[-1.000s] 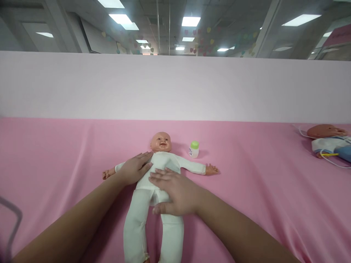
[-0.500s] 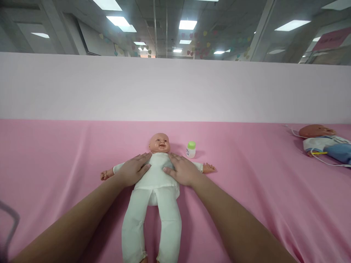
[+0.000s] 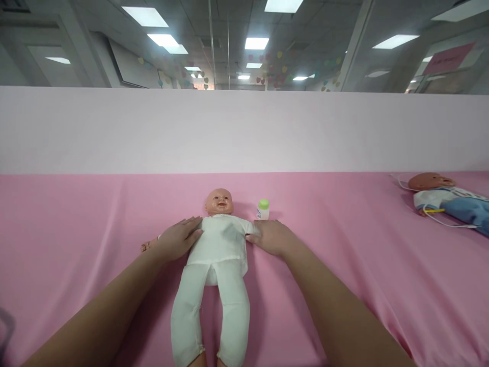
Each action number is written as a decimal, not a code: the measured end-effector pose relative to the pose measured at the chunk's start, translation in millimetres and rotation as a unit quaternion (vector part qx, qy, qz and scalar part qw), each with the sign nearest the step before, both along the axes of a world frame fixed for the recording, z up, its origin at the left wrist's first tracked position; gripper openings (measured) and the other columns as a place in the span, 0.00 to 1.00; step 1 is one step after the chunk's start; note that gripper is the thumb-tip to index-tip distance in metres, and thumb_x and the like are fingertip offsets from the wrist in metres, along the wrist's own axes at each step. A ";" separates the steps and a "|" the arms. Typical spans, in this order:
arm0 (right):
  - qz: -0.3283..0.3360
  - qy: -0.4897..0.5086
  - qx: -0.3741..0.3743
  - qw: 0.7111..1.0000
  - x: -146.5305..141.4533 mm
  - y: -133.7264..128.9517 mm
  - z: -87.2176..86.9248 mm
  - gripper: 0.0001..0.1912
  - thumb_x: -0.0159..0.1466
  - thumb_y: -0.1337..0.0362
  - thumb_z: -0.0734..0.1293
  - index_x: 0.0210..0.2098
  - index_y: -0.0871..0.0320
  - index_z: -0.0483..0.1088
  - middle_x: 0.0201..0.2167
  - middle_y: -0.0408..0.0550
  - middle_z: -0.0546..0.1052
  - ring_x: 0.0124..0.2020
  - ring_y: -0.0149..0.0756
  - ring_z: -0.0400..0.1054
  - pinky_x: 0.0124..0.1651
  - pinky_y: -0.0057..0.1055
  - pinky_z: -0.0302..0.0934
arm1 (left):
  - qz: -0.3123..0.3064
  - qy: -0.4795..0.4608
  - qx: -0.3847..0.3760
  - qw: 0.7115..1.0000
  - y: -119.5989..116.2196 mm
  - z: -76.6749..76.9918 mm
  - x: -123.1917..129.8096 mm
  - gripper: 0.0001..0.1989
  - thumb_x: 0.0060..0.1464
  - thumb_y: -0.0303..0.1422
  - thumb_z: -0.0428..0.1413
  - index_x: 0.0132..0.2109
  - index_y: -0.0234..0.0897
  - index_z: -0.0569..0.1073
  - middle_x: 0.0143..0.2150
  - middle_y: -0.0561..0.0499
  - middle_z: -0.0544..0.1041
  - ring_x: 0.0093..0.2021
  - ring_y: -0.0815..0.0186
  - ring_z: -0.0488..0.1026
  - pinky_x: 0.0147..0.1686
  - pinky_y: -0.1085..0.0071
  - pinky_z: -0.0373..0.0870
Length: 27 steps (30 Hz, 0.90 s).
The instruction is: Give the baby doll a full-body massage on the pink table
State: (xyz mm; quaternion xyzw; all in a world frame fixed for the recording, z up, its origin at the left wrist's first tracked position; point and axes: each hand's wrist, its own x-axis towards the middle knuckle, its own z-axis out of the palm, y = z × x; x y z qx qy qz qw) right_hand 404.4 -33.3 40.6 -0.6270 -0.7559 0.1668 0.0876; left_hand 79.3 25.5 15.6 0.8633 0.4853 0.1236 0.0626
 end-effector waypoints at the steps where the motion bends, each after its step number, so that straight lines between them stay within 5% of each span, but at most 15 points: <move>1: -0.014 0.001 -0.013 1.000 6.9 -0.4 3.0 0.30 0.69 0.38 0.60 0.57 0.52 0.75 0.54 0.57 0.80 0.54 0.60 0.74 0.50 0.46 0.67 | 0.009 0.005 -0.003 1.000 0.0 2.7 -3.8 0.34 0.71 0.50 0.41 0.72 0.35 0.66 0.72 0.39 0.68 0.73 0.48 0.64 0.72 0.50 0.57; 6: -0.055 0.029 -0.075 0.995 42.2 -4.3 12.7 0.18 0.65 0.48 0.66 0.48 0.47 0.80 0.48 0.52 0.83 0.46 0.58 0.77 0.44 0.45 0.67 | 0.044 0.036 -0.027 0.998 -6.3 17.8 -32.8 0.27 0.67 0.48 0.47 0.67 0.48 0.73 0.69 0.46 0.74 0.69 0.48 0.69 0.69 0.46 0.59; 11: -0.046 0.033 -0.047 0.997 70.5 -11.8 -1.3 0.08 0.58 0.59 0.69 0.38 0.48 0.78 0.38 0.48 0.82 0.38 0.53 0.76 0.39 0.41 0.64 | 0.094 0.054 -0.012 0.994 -14.8 19.9 -75.7 0.30 0.59 0.46 0.53 0.67 0.47 0.72 0.70 0.44 0.72 0.69 0.43 0.68 0.65 0.47 0.63; 16: -0.061 0.105 -0.025 0.992 85.1 -18.4 -16.8 0.08 0.60 0.55 0.69 0.34 0.51 0.73 0.36 0.46 0.80 0.38 0.48 0.74 0.39 0.38 0.63 | 0.192 -0.004 -0.078 0.978 -12.7 16.2 -101.8 0.19 0.54 0.53 0.57 0.40 0.44 0.78 0.43 0.45 0.83 0.44 0.46 0.79 0.38 0.60 0.70; 19: -0.083 0.124 -0.011 0.989 87.1 -17.3 -20.3 0.09 0.59 0.54 0.70 0.32 0.52 0.71 0.34 0.46 0.79 0.36 0.45 0.73 0.37 0.35 0.62 | 0.237 -0.035 -0.076 0.968 -8.5 15.1 -104.8 0.21 0.48 0.56 0.61 0.36 0.44 0.76 0.38 0.48 0.81 0.40 0.50 0.78 0.33 0.64 0.66; 23: -0.140 0.201 0.007 0.969 90.5 -12.8 -23.0 0.14 0.57 0.52 0.73 0.38 0.52 0.74 0.39 0.47 0.79 0.39 0.43 0.73 0.38 0.34 0.64 | 0.268 -0.099 -0.063 0.956 -6.8 14.3 -106.0 0.23 0.45 0.54 0.64 0.41 0.44 0.76 0.38 0.50 0.80 0.40 0.53 0.76 0.33 0.66 0.65; 27: -0.171 0.322 -0.021 0.931 95.6 -7.3 -30.2 0.31 0.57 0.49 0.76 0.56 0.52 0.71 0.45 0.50 0.79 0.34 0.38 0.71 0.34 0.33 0.65 | 0.287 -0.240 -0.103 0.922 -9.9 12.4 -106.8 0.29 0.43 0.54 0.68 0.46 0.41 0.76 0.38 0.50 0.79 0.37 0.58 0.75 0.32 0.67 0.66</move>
